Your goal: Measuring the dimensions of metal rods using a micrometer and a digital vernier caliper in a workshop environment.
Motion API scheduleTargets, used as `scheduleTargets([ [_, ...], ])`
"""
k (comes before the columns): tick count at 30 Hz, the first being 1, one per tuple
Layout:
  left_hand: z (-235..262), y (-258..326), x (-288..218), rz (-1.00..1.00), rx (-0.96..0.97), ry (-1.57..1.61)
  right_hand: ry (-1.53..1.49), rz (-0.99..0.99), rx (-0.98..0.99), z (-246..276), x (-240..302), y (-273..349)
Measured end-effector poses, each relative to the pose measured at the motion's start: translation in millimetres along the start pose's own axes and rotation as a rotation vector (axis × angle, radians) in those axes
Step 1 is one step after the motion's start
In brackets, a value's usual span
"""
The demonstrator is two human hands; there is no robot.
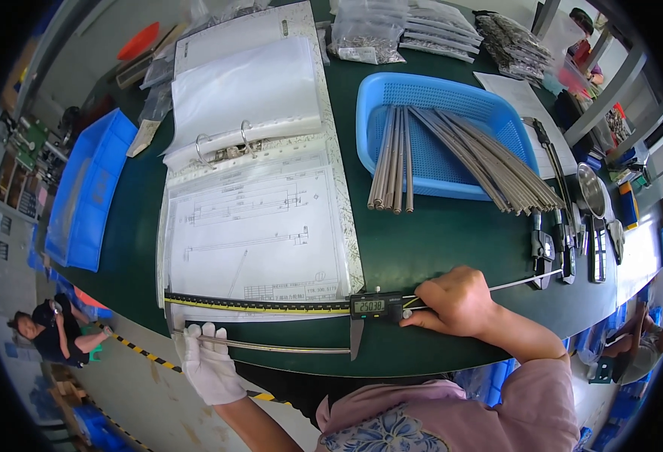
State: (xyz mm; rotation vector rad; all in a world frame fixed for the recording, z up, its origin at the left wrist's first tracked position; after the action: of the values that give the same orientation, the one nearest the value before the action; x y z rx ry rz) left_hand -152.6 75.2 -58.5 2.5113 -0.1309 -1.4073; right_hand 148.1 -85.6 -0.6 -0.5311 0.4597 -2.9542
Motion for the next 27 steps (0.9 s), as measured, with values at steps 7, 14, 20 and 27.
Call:
scheduleTargets([
  [7,0.3,0.8,0.2,-0.030,0.013,-0.005,-0.021,-0.005,-0.032,5.8,3.3,-2.6],
  [14,-1.0,0.1,0.1,-0.034,0.077,0.004,-0.040,-0.020,-0.038,6.9,3.6,-2.7],
  [20,0.3,-0.8,0.4,-0.039,0.056,0.008,-0.037,-0.028,-0.031,5.6,3.5,-2.8],
  [27,3.5,-2.0,0.5,-0.040,0.088,0.000,-0.039,-0.035,-0.030,4.7,2.1,-2.7],
])
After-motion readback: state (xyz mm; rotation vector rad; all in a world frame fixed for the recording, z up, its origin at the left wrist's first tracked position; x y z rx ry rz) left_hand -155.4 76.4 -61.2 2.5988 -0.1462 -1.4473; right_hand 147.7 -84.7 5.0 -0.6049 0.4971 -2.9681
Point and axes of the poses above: each hand's wrist, its own y-axis away from the middle knuckle, its own z-axis out of the back of the hand, x = y × z, the point moved 7 cm from there along -y, towards the middle knuckle, and after that the axes turned 2 degrees about z, right-handed, at the moved point
